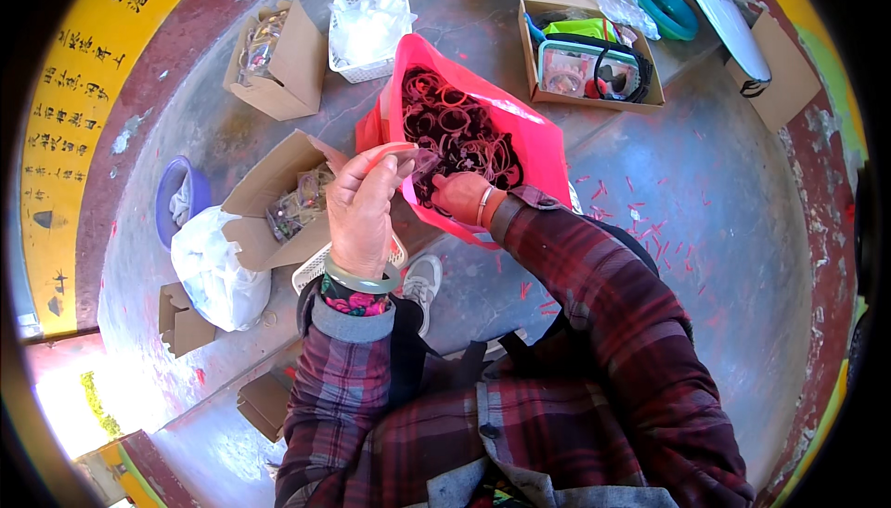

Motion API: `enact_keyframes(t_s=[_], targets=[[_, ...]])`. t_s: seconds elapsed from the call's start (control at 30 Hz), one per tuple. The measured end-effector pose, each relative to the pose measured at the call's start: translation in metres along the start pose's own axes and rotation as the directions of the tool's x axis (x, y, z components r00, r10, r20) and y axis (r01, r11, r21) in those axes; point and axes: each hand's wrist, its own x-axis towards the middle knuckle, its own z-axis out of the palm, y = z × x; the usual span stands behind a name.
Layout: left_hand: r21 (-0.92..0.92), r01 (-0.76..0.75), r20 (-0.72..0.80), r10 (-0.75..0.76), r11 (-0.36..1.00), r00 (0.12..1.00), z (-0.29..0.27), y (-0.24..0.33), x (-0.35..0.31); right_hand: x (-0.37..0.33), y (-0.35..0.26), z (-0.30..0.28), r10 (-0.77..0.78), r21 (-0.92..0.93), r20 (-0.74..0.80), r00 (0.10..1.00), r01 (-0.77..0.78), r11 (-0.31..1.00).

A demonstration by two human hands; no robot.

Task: The person sits on the floor and sorts small hair accessories, primarily hair ties, from a pink plastic bag. They pick up individual items, separate them, and place them into a white basket or a cardboard box nearby.

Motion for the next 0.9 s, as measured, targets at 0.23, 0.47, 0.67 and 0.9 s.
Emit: enact_keyframes(t_s=[0.23, 0.47, 0.67, 0.9], targets=[[0.013, 0.0, -0.006, 0.0, 1.0, 1.0, -0.001, -0.003, 0.002, 0.002, 0.02, 0.008, 0.043, -0.175, -0.12, 0.992, -0.063, 0.983], [0.06, 0.018, -0.045, -0.016, 0.998, 0.999, -0.002, -0.002, 0.001, 0.0, 0.071, -0.029, 0.374, 0.062, -0.307, 0.875, -0.374, 0.925], [0.082, 0.006, -0.03, -0.003, 0.997, 1.0, -0.002, -0.005, 0.003, -0.006, 0.109, -0.028, 0.596, 0.468, -0.197, 0.779, -0.459, 0.755], [0.047, 0.009, -0.031, -0.007, 0.999, 0.999, -0.003, -0.004, 0.002, -0.008, 0.107, -0.051, 0.618, 0.811, 0.016, 0.786, -0.371, 0.452]])
